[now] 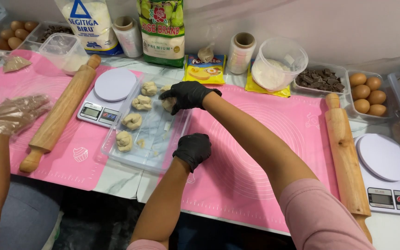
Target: The person flattens a dough ball on a pink mat, rolls it into a thin circle using a rolling pin, places a piece of chocolate in the center, and folds the dough to enclose the filling.
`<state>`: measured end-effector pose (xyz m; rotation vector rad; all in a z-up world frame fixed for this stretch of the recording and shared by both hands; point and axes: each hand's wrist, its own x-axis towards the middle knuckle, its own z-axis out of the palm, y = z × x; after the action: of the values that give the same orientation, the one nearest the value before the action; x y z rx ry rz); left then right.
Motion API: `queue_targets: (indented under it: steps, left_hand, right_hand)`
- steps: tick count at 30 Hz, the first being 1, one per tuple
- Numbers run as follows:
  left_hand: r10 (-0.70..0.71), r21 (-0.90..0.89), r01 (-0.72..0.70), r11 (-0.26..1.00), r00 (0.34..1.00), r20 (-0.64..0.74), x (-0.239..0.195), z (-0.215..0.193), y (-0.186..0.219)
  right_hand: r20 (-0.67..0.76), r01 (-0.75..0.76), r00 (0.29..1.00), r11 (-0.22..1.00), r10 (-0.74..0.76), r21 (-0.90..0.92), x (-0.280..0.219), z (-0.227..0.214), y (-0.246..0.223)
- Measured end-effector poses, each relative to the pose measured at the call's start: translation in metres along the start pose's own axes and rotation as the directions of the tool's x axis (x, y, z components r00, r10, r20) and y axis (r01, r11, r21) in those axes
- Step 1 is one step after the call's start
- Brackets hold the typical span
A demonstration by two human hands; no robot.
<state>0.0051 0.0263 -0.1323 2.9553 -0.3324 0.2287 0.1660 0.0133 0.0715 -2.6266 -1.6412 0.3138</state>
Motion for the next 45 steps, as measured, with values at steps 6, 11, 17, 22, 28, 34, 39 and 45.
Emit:
queue_targets:
  steps: [6, 11, 17, 22, 28, 34, 39, 45]
  left_hand:
    - [0.030, -0.038, -0.031, 0.999, 1.000, -0.007, 0.001, 0.003, -0.002]
    - [0.004, -0.180, -0.003, 0.984, 1.000, 0.006, 0.009, -0.063, 0.010]
    - [-0.237, -0.410, 0.428, 0.805, 0.867, 0.439, 0.016, -0.151, 0.040]
    - [-0.266, -0.420, 0.543, 0.727, 0.787, 0.556, 0.016, -0.183, 0.054]
    - [-0.229, -0.534, 0.508, 0.676, 0.833, 0.503, 0.005, -0.261, 0.080]
    - [-0.167, -0.585, 0.412, 0.699, 0.889, 0.427, 0.008, -0.242, 0.077]
    - [-0.255, -0.463, 0.423, 0.779, 0.888, 0.383, 0.000, -0.258, 0.089]
    - [-0.244, -0.389, 0.359, 0.848, 0.918, 0.314, 0.033, -0.199, 0.065]
  right_hand:
    - [-0.230, 0.062, 0.973, 0.989, -0.029, 0.135, 0.019, 0.038, 0.000]
    - [-0.291, 0.071, 0.954, 0.891, 0.071, 0.448, 0.001, 0.025, 0.007]
    - [-0.188, 0.202, 0.924, -0.009, 0.334, 0.979, -0.043, -0.013, 0.000]
    - [-0.056, 0.232, 0.943, -0.531, 0.328, 0.815, -0.080, 0.005, 0.017]
    - [-0.042, 0.217, 0.954, -0.587, 0.297, 0.780, -0.084, 0.010, 0.028]
    - [0.005, 0.172, 0.954, -0.566, 0.298, 0.806, -0.071, -0.032, 0.020]
    - [-0.009, 0.301, 0.929, -0.741, 0.370, 0.601, -0.118, -0.035, 0.022]
    - [0.182, 0.373, 0.846, -0.801, 0.500, 0.468, -0.251, -0.041, 0.035]
